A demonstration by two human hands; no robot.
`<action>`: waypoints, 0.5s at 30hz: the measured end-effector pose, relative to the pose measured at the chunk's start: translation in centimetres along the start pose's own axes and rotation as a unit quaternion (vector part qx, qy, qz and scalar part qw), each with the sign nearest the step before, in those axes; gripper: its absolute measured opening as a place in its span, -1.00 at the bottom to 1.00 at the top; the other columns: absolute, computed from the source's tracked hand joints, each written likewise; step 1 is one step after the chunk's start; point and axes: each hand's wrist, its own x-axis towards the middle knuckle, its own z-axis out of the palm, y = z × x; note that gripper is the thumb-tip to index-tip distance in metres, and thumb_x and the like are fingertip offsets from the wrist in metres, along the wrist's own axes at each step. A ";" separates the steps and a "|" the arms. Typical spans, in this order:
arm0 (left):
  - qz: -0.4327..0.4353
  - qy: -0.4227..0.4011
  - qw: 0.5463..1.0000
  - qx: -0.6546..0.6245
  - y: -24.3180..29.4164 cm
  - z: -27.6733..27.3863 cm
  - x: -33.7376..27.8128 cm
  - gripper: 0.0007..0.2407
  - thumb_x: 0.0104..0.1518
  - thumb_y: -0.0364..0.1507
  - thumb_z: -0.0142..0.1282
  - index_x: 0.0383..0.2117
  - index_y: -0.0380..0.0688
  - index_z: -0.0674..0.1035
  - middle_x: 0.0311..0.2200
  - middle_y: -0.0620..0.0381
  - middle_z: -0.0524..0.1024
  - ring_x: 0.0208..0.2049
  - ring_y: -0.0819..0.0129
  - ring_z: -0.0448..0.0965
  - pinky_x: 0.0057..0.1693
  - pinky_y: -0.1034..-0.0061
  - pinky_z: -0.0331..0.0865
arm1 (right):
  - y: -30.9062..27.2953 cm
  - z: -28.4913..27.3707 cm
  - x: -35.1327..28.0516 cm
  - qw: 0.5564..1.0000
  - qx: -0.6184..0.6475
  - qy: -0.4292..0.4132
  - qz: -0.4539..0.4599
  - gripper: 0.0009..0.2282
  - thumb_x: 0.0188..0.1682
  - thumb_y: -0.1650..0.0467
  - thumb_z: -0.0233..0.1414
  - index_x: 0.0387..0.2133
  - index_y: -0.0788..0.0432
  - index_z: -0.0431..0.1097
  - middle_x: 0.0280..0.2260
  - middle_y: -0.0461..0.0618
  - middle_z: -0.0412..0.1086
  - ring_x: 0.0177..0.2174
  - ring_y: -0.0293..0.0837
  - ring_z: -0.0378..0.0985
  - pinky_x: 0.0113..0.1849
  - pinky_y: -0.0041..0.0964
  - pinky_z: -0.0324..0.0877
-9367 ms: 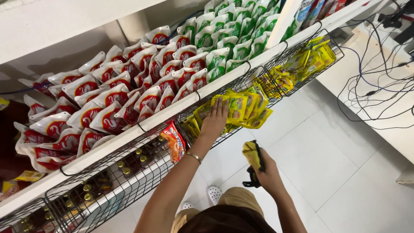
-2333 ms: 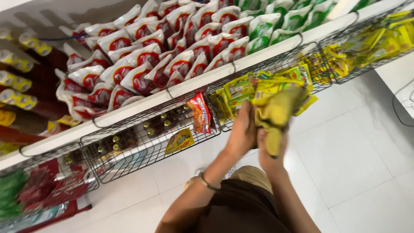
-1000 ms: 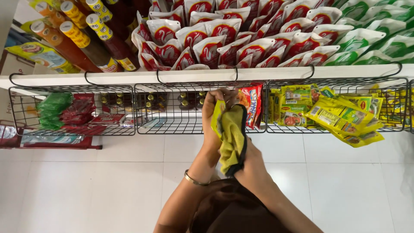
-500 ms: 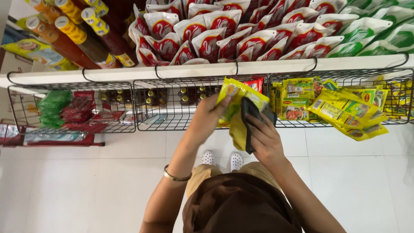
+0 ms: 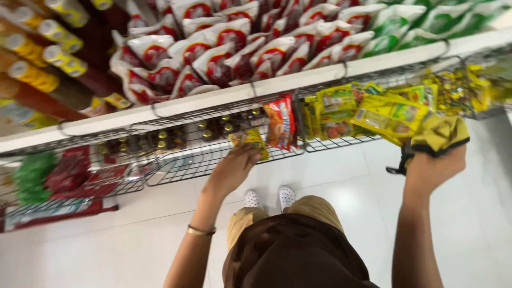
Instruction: The person is wiping seasoning packets with a cloth and organizing them in wire baskets on a grocery shelf.
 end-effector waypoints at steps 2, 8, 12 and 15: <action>-0.057 -0.051 0.997 0.030 0.8 -0.6 -0.3 -0.53 0.37 -0.14 -0.42 0.15 -0.14 0.47 0.32 0.03 0.28 0.40 0.05 0.09 0.40 0.01 0.02 | 1.4 -0.8 1.6 0.998 -0.004 0.069 0.004 -0.70 -0.06 0.79 -0.04 -0.03 0.59 0.31 -0.13 0.36 0.41 -0.18 0.12 0.44 -0.06 -0.10 0.39; -0.063 -0.010 0.995 0.070 0.1 1.5 0.2 -0.50 0.31 -0.04 -0.35 0.18 -0.05 0.48 0.32 0.14 0.29 0.40 0.16 0.11 0.33 0.05 0.12 | 10.0 1.2 1.6 0.923 -0.284 -0.137 0.222 -0.57 -0.08 0.18 0.41 -0.11 0.18 0.47 -0.27 0.09 0.51 -0.39 0.13 0.59 -0.34 0.04 0.45; -0.072 0.011 0.994 0.076 0.0 2.3 0.2 -0.50 0.31 -0.04 -0.32 0.16 -0.06 0.49 0.29 0.14 0.33 0.40 0.18 0.12 0.33 -0.02 0.11 | 11.0 2.3 2.2 0.900 -0.288 -0.208 0.252 -0.66 -0.16 0.22 0.38 -0.29 0.16 0.47 -0.41 0.06 0.52 -0.46 0.17 0.48 -0.22 0.18 0.20; -0.075 0.015 0.994 0.080 -0.2 2.6 0.1 -0.49 0.30 -0.01 -0.34 0.16 -0.01 0.49 0.30 0.18 0.33 0.40 0.21 0.11 0.33 0.00 0.10 | 10.9 1.7 3.3 0.890 -0.257 -0.230 0.297 -0.73 -0.25 0.33 0.38 -0.33 0.17 0.56 -0.44 0.09 0.52 -0.50 0.17 0.50 -0.31 0.16 0.30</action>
